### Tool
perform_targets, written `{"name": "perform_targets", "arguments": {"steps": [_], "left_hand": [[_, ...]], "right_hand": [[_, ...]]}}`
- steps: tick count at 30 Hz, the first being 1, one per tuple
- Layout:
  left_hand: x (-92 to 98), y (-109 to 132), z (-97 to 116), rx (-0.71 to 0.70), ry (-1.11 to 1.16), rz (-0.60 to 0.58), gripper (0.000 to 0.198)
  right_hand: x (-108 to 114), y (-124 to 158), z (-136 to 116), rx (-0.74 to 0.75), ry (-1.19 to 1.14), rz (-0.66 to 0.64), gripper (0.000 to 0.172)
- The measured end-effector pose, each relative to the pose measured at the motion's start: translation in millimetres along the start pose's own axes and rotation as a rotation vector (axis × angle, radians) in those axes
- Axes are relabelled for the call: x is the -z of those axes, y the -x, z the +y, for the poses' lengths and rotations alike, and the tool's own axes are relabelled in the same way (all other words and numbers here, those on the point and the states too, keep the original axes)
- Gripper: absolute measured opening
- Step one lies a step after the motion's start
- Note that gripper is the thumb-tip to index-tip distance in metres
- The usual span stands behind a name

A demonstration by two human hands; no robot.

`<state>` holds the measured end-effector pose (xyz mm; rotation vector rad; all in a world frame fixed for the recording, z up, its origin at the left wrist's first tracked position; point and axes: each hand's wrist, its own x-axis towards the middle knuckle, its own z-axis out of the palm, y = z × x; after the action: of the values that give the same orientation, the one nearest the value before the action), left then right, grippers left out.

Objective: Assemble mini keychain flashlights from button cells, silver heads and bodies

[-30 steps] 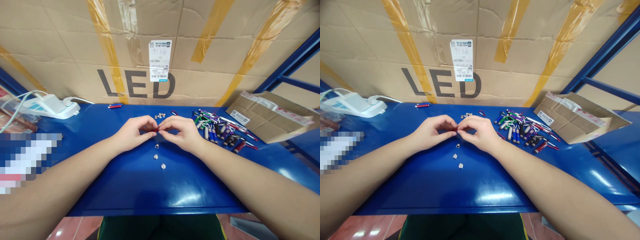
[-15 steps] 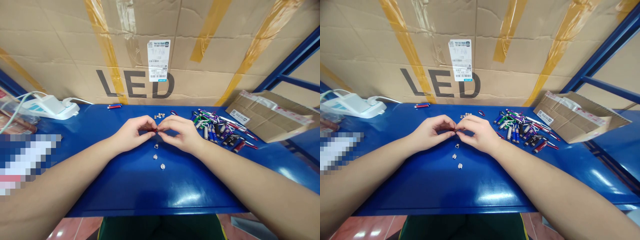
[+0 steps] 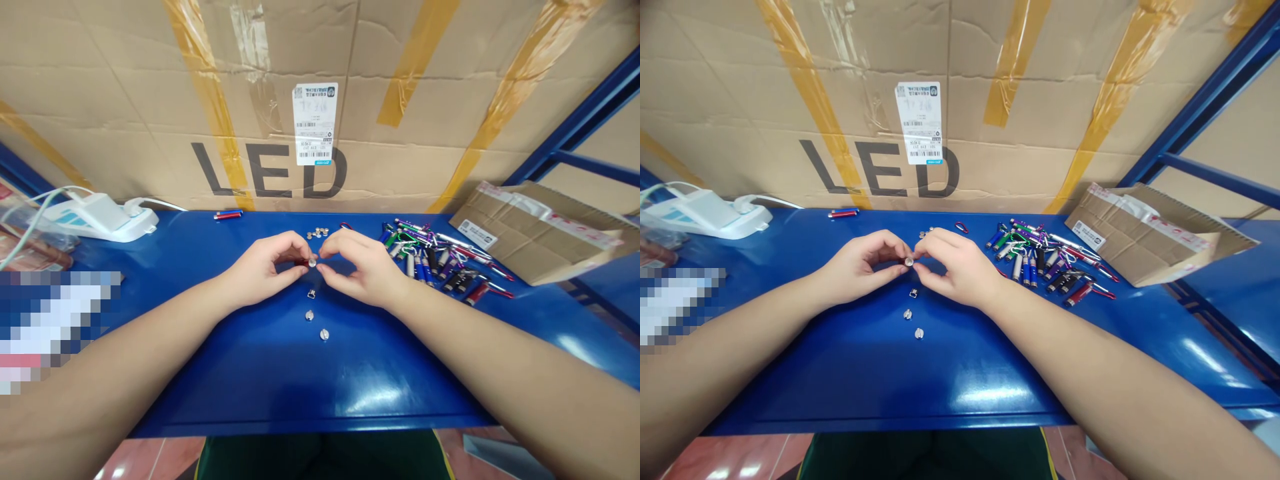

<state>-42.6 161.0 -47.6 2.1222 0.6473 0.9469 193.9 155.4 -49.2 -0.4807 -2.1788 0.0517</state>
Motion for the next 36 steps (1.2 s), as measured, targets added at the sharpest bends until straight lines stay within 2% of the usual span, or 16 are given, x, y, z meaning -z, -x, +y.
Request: {"name": "perform_targets", "arguments": {"steps": [4, 7, 12, 16, 19, 22, 26, 30, 36], "left_hand": [[0.4, 0, -2, -0.025, -0.015, 0.020, 0.017], [0.8, 1, -3, -0.013, -0.026, 0.019, 0.017], [4.0, 0, -5, 0.038, -0.073, 0.037, 0.016], [8.8, -2, -10, 0.145, -0.149, 0.105, 0.020], [11.7, -3, -14, 0.204, -0.184, 0.118, 0.024], [12.7, -3, -14, 0.194, -0.205, 0.094, 0.022], [13.1, -3, -12, 0.172, -0.223, 0.083, 0.019], [13.8, -2, -11, 0.171, -0.218, 0.069, 0.018], [13.7, -2, -9, 0.153, -0.244, 0.022, 0.012]], "right_hand": [[1, 1, 3, -0.106, 0.071, -0.055, 0.007], [0, 0, 8, -0.211, 0.205, -0.197, 0.014], [-9, -5, 10, -0.440, 0.442, -0.497, 0.037], [-19, -8, 10, -0.522, 0.490, -0.565, 0.048], [-27, -6, 15, -0.501, 0.489, -0.520, 0.051], [-32, -3, 21, -0.462, 0.477, -0.456, 0.049], [-27, -4, 23, -0.376, 0.434, -0.424, 0.036], [-17, -8, 21, -0.241, 0.276, -0.459, 0.012], [-9, -6, 16, -0.202, 0.186, -0.529, 0.013]]}}
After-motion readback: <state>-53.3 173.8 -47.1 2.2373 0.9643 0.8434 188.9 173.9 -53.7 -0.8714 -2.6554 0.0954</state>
